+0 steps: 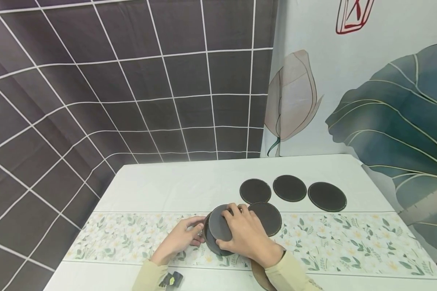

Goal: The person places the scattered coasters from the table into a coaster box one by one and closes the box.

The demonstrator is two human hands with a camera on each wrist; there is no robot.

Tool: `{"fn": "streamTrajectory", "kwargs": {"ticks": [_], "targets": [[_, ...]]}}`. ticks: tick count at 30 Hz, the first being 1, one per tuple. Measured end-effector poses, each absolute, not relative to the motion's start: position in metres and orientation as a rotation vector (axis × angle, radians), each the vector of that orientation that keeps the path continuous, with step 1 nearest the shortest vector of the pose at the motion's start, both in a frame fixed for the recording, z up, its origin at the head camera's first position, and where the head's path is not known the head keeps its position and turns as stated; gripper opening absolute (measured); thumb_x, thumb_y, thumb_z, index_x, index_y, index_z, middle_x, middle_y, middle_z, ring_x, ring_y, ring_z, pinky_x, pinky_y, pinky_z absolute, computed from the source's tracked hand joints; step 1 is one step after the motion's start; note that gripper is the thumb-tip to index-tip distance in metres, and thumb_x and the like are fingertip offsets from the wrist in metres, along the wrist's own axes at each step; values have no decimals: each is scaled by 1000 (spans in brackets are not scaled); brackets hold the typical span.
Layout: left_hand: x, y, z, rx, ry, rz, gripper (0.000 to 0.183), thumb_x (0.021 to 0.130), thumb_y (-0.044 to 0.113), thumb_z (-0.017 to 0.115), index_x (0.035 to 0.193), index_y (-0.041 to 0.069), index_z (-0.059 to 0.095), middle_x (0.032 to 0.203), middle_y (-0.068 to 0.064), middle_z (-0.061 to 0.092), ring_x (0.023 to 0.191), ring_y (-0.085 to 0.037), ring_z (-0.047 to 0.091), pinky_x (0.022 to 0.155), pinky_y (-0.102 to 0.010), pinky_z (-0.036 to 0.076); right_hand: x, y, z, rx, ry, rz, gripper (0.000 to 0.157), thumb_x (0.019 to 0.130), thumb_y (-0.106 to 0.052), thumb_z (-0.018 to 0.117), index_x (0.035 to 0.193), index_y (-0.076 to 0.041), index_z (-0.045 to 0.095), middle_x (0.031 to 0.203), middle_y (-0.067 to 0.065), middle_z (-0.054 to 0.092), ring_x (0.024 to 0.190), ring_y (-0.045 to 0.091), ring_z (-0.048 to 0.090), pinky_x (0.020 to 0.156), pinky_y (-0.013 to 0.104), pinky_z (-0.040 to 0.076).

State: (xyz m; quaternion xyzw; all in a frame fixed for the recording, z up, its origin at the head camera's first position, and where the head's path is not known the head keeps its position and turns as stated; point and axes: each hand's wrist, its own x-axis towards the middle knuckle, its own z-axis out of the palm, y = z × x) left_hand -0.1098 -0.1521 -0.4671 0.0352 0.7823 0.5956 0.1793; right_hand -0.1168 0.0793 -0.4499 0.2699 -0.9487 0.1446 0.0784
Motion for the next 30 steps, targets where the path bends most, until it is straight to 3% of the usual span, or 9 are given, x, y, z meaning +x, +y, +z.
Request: {"fn": "streamTrajectory", "kwargs": {"ticks": [20, 30], "targets": [[-111, -152, -469, 88, 2197, 1699, 37, 107, 14, 54, 140, 0, 59, 112, -11, 65, 76, -21, 70, 70, -37, 63, -117, 69, -455, 866, -2849, 375, 69, 79, -63, 77, 126, -12, 69, 128, 9, 59, 120, 34, 57, 89, 53, 56], [-111, -153, -469, 82, 2198, 1697, 37, 107, 14, 53, 141, 0, 59, 111, -10, 66, 75, -19, 69, 70, -38, 63, -117, 74, -455, 933, -2836, 398, 62, 80, -59, 78, 123, -15, 70, 126, 7, 58, 122, 30, 55, 87, 50, 52]]}}
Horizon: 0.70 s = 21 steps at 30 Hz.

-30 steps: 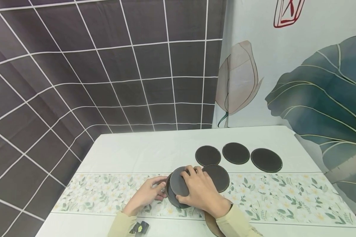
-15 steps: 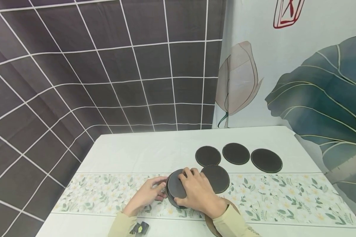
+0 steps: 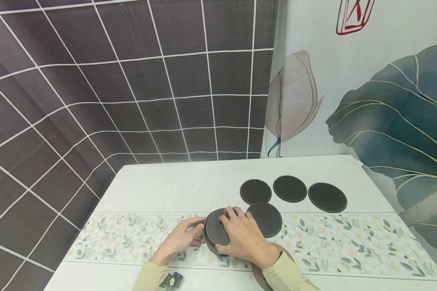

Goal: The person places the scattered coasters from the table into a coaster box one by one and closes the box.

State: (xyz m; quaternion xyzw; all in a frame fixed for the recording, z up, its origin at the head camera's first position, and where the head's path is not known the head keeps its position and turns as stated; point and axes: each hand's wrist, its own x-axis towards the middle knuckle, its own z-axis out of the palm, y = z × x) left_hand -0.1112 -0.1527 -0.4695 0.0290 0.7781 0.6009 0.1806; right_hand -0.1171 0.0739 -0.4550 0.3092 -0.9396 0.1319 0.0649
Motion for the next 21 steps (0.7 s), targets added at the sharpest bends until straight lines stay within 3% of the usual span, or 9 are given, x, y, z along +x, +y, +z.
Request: {"fn": "streamTrajectory", "kwargs": {"ticks": [21], "targets": [[-112, -153, -471, 78, 2189, 1690, 36, 107, 14, 53, 140, 0, 59, 111, -10, 65, 74, -18, 68, 70, -37, 63, -131, 88, -449, 1259, -2889, 463, 60, 79, -51, 83, 129, -20, 67, 132, 1, 55, 118, 17, 56, 90, 44, 50]]}}
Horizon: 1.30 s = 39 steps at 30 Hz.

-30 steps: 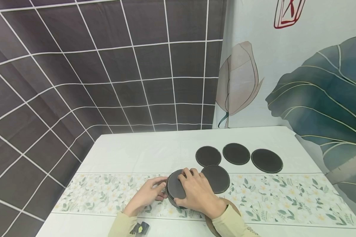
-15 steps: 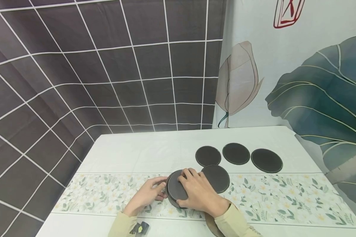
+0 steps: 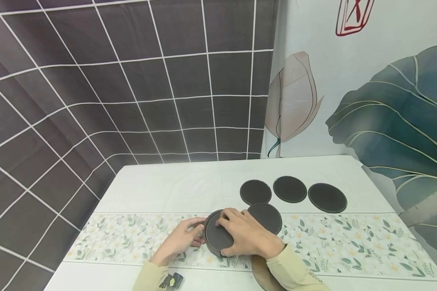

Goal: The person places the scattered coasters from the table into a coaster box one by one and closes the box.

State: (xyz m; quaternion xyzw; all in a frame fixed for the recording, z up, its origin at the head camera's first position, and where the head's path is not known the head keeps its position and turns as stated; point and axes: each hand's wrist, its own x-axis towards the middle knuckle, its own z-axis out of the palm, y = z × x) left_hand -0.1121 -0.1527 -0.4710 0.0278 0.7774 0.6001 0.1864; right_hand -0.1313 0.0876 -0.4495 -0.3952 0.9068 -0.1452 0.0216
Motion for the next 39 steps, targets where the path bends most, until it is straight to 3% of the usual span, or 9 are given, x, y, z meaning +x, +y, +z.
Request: {"fn": "streamTrajectory", "kwargs": {"ticks": [11, 19, 30, 39], "targets": [[-112, -153, -473, 77, 2184, 1683, 37, 108, 15, 52, 141, 0, 58, 113, -12, 64, 75, -18, 68, 70, -37, 63, -132, 87, -455, -1262, 2828, -384, 65, 79, -53, 83, 131, -19, 67, 139, 4, 54, 125, 19, 54, 90, 44, 47], [-112, -153, -471, 86, 2176, 1674, 36, 108, 16, 52, 141, 1, 58, 114, -12, 64, 76, -18, 69, 69, -34, 62, -131, 88, -457, -1294, 2845, -399, 62, 78, -52, 85, 128, -18, 68, 137, 3, 55, 120, 18, 56, 84, 40, 46], [-113, -153, -473, 108, 2220, 1657, 37, 107, 16, 55, 141, 0, 59, 111, -13, 65, 77, -21, 70, 70, -38, 63, -129, 89, -455, -1234, 2838, -489, 53, 84, -47, 80, 126, -18, 67, 140, 5, 54, 129, 25, 51, 97, 49, 49], [-113, -153, -474, 89, 2227, 1655, 36, 107, 16, 56, 140, 1, 59, 110, -11, 66, 76, -20, 69, 69, -38, 63, -128, 98, -456, -1143, 2868, -552, 60, 90, -56, 72, 136, -18, 63, 145, 5, 50, 135, 27, 48, 104, 51, 47]]}}
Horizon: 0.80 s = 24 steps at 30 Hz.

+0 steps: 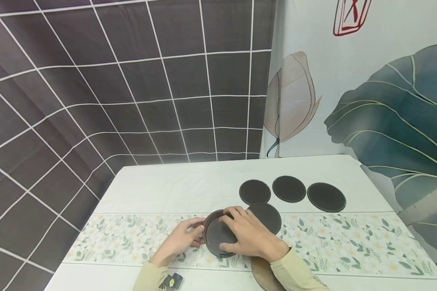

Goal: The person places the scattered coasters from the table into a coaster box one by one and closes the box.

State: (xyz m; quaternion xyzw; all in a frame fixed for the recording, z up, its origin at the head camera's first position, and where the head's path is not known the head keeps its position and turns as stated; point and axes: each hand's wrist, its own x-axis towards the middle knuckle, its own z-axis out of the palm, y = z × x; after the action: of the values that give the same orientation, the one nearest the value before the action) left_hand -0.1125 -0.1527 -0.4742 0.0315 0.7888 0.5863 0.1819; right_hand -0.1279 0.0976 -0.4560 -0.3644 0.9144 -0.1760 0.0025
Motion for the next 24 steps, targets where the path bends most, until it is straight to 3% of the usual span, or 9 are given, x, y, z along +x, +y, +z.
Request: {"fn": "streamTrajectory", "kwargs": {"ticks": [24], "targets": [[-111, -152, -473, 84, 2224, 1693, 36, 106, 13, 57, 138, -1, 60, 110, -12, 65, 73, -18, 67, 65, -34, 62, -125, 122, -460, -970, 3040, -644, 51, 93, -47, 73, 133, -17, 63, 138, 5, 53, 130, 29, 50, 102, 55, 47]]}}
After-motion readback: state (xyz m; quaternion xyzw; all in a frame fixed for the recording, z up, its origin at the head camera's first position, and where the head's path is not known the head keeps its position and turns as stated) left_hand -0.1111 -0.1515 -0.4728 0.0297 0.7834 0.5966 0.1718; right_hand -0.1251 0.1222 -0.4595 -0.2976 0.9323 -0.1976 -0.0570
